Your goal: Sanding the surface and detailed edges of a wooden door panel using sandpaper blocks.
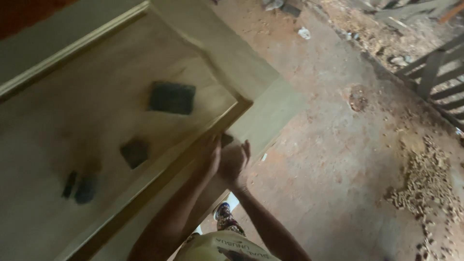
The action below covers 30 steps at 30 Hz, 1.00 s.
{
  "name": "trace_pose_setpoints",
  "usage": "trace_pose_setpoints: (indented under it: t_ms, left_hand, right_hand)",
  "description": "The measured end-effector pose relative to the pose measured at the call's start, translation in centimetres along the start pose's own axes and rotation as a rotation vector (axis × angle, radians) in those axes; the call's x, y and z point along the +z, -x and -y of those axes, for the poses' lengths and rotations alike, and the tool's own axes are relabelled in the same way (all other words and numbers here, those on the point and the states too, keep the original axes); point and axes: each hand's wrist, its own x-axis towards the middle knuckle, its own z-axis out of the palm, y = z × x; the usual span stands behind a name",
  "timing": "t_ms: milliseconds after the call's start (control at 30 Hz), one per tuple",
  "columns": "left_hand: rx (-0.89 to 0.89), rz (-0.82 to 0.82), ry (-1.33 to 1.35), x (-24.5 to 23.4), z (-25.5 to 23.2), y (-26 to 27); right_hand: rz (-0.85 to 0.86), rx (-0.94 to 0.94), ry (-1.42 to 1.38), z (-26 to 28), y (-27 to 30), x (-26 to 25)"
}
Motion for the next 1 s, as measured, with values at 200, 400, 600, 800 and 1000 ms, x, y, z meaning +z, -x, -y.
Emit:
trace_pose_setpoints:
  t_ms: [200, 400, 600, 800, 1000]
  left_hand:
    - [0.024, 0.09, 0.044, -5.6, 7.8, 12.0]
    - [-0.066, 0.282, -0.35, -17.2, 8.0, 18.0]
    - [-0.241, 0.278, -0.162, -4.4, 13.3, 21.7]
    - [0.207, 0.065, -0.255, -5.9, 5.8, 8.1]
    - [0.183, 0.13, -0.196, -4.6, -2.4, -3.3]
  right_hand:
    - [-0.351, 0.086, -0.561, 3.2, -2.6, -6.0]
    - [-0.167, 0.129, -0.565, -3.3, 1.7, 1.5]
    - [-0.208, 0.125, -0.545, -1.4, 0.7, -1.2]
    - [-0.357, -0.01, -0.472, -0.1, -0.7, -1.9]
    - [-0.246, 0.111, -0.76, 3.2, -2.1, -5.7]
